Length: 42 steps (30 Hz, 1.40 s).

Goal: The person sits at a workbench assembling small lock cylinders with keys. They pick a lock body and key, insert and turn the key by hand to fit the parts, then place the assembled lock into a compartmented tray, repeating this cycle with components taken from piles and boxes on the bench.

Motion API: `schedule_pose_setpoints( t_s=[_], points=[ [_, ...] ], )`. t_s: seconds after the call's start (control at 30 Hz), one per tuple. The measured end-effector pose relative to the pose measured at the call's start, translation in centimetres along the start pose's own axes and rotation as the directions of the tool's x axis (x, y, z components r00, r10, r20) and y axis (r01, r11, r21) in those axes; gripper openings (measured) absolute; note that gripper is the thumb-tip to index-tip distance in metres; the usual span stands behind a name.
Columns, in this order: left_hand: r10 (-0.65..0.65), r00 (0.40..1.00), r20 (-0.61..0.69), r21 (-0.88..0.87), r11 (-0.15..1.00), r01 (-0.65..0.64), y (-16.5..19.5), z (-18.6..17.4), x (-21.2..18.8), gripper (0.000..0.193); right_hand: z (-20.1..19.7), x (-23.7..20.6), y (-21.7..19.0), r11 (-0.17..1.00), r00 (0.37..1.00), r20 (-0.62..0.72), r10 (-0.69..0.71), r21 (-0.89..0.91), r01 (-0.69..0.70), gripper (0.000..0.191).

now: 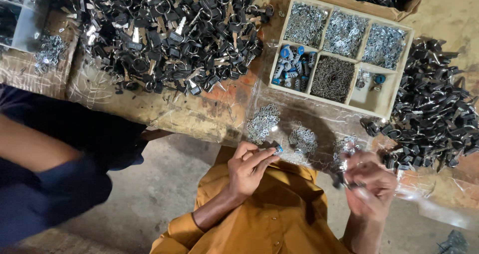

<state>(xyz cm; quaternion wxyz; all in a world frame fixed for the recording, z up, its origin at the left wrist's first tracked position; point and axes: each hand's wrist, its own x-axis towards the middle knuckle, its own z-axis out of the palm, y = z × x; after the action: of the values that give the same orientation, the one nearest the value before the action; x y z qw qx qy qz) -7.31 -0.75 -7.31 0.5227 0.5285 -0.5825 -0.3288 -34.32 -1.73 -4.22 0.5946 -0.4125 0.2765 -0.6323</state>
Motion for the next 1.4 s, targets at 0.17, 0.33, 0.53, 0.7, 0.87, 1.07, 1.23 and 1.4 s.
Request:
schedule_pose_setpoints(
  t_s=[0.17, 0.33, 0.53, 0.7, 0.87, 1.07, 1.23, 1.4],
  points=[
    [-0.056, 0.998, 0.011, 0.086, 0.995, 0.055, 0.3, -0.4, -0.2, 0.029, 1.1, -2.2, 1.6, 0.817, 0.952, 0.091, 0.293, 0.493, -0.299, 0.018],
    [-0.096, 0.995, 0.018, 0.114, 0.989, 0.093, 0.9, -0.6, 0.3, 0.029, 5.8, -1.2, 3.6, 0.810, 0.951, -0.145, 0.272, -0.499, -0.307, 0.024],
    [-0.145, 0.989, 0.036, 0.102, 0.985, 0.140, 1.1, -0.9, 0.8, 0.033, 9.2, 0.5, 4.5, 0.798, 0.961, -0.168, 0.218, -0.536, -0.274, 0.026],
    [-0.121, 0.993, 0.017, 0.109, 0.987, 0.118, 1.1, -0.8, 1.1, 0.025, 10.4, 0.8, 4.9, 0.652, 0.989, -0.140, 0.052, -0.745, -0.140, 0.020],
    [-0.180, 0.981, 0.071, 0.092, 0.981, 0.173, 1.1, -1.2, 1.3, 0.025, 11.6, 1.5, 4.8, 0.514, 0.996, 0.035, -0.085, -0.855, 0.074, 0.018],
    [-0.146, 0.986, 0.086, 0.035, 0.989, 0.143, 1.2, -1.4, 1.5, 0.020, 11.9, 1.9, 4.5, 0.354, 0.985, 0.148, -0.092, -0.919, 0.172, 0.018],
    [-0.168, 0.980, 0.104, 0.046, 0.985, 0.164, 1.3, -1.4, 1.7, 0.019, 11.6, 2.0, 4.5, 0.371, 0.978, 0.180, -0.108, -0.905, 0.207, 0.018],
    [-0.156, 0.982, 0.108, 0.062, 0.987, 0.150, 1.5, -1.4, 1.5, 0.017, 11.9, 2.0, 4.2, 0.304, 0.962, 0.245, -0.119, -0.914, 0.270, 0.019]
  ],
)
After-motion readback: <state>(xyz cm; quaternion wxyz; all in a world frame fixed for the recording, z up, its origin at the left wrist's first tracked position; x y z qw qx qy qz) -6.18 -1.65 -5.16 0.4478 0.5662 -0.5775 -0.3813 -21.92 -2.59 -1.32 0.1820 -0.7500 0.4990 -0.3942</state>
